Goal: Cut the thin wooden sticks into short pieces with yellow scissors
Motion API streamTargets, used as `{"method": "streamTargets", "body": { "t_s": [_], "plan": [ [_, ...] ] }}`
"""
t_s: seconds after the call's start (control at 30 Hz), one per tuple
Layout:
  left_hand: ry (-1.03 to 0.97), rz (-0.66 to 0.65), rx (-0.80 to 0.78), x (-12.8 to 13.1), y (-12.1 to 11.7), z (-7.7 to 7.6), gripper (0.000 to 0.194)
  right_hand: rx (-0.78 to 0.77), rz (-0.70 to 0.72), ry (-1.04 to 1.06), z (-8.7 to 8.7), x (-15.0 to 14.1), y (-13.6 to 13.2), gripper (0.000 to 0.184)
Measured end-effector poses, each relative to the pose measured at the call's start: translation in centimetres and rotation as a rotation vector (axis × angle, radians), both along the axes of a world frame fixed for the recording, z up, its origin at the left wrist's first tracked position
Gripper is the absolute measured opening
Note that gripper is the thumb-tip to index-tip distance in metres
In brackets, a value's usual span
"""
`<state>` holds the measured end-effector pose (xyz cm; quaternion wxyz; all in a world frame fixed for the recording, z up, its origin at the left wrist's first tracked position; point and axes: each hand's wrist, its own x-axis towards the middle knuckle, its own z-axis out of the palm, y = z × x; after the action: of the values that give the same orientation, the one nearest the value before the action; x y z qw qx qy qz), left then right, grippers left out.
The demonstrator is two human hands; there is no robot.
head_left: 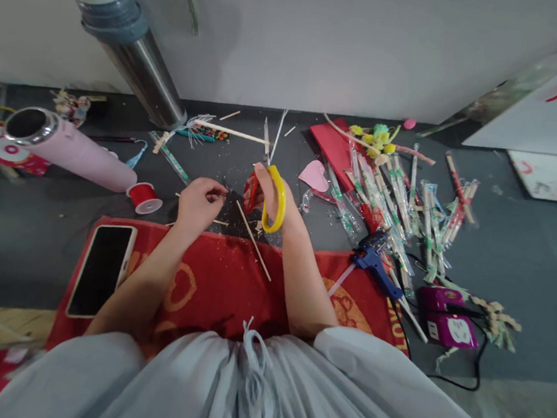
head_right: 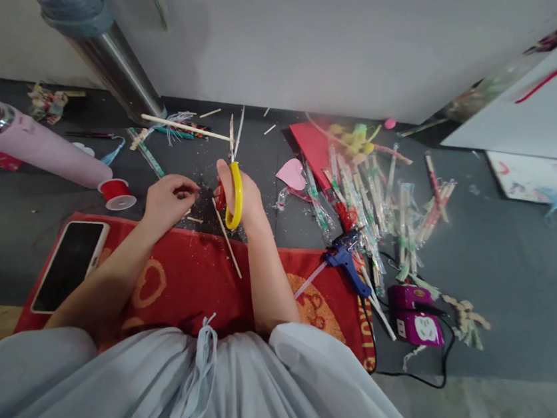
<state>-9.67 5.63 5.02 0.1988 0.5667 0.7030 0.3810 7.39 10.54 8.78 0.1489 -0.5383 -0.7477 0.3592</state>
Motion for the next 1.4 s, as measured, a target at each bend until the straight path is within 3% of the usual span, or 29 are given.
{"method": "streamTargets", "body": {
  "t_s": [0.13, 0.37, 0.57, 0.77, 1.03, 1.4],
  "plan": [
    [0.185, -0.038, -0.009, 0.2, -0.3, 0.5, 0.022, -0.119, 0.009, 0.176, 0.1, -0.1, 0.2, 0.070],
    [0.433, -0.085, 0.026, 1.3, -1.6, 2.3, 0.026, -0.059, -0.070, 0.059, 1.6, -0.2, -0.5, 0.061],
    [0.440, -0.065, 0.006, 2.8, -3.0, 5.0, 0.019, 0.022, -0.116, -0.033, 2.6, -0.5, -1.1, 0.059],
    [0.403, 0.015, 0.245, 2.9, -2.4, 7.1, 0.027, 0.110, -0.069, -0.092, 2.7, -0.7, -1.5, 0.063],
    [0.507, 0.110, 0.374, 1.4, 0.1, 6.2, 0.015, 0.267, 0.007, -0.082, 2.1, -1.1, -2.1, 0.064],
    [0.412, 0.058, 0.409, -0.5, 0.5, 5.3, 0.021, 0.312, 0.071, -0.034, 2.0, -1.3, -2.5, 0.065]
  ]
}}
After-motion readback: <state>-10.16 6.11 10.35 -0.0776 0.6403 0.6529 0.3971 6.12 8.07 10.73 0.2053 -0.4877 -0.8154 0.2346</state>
